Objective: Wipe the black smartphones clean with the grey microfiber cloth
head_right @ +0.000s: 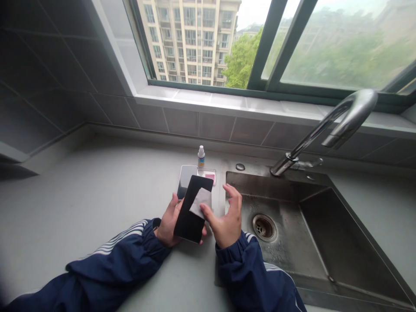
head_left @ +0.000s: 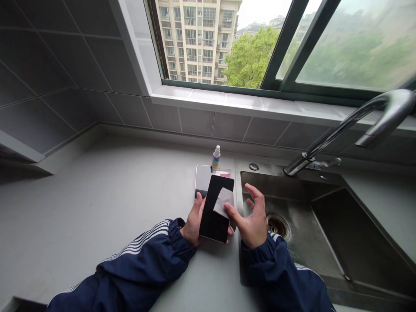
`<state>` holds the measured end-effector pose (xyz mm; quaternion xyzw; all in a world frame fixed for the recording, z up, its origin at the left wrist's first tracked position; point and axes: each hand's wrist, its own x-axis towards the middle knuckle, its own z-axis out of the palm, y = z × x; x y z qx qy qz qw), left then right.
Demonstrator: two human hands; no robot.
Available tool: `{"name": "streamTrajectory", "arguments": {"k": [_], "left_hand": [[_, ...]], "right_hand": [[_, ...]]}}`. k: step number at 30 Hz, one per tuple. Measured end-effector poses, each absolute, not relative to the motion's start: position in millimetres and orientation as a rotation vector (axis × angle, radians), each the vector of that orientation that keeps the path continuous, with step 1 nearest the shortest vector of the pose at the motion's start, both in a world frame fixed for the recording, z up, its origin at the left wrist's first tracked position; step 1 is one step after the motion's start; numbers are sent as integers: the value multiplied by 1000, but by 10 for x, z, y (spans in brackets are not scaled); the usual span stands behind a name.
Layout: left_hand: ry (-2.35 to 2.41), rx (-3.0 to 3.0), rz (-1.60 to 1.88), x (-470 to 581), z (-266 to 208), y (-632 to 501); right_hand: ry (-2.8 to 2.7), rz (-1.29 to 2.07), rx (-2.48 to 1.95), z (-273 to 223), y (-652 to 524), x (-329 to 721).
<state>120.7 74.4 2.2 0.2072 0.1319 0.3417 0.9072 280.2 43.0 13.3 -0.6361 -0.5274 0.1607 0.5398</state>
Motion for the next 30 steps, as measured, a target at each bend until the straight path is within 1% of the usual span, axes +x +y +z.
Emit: {"name": "streamTrajectory", "arguments": {"k": [2, 4, 8, 14, 20, 27, 30], "left_hand": [[276, 398, 712, 1206, 35, 735], [285, 377, 730, 1210, 61, 725], [331, 330, 804, 1221, 104, 715], [401, 308, 852, 1223, 75, 734], [409, 338, 827, 1249, 56, 732], [274, 510, 600, 1241, -27, 709], [297, 600, 607, 1240, -26, 685]], "right_hand": [[-1404, 161, -1444, 187, 409, 2819], [-1570, 66, -1342, 216, 391, 2830], [-1860, 107, -1221, 215, 377, 2841], [-2076, 129, -1172, 224, 386, 2850], [-2136, 51, -1349, 171, 404, 2840], [-1990, 11, -1608, 97, 429, 2873], [-2002, 29, -1619, 111, 421, 2855]]}}
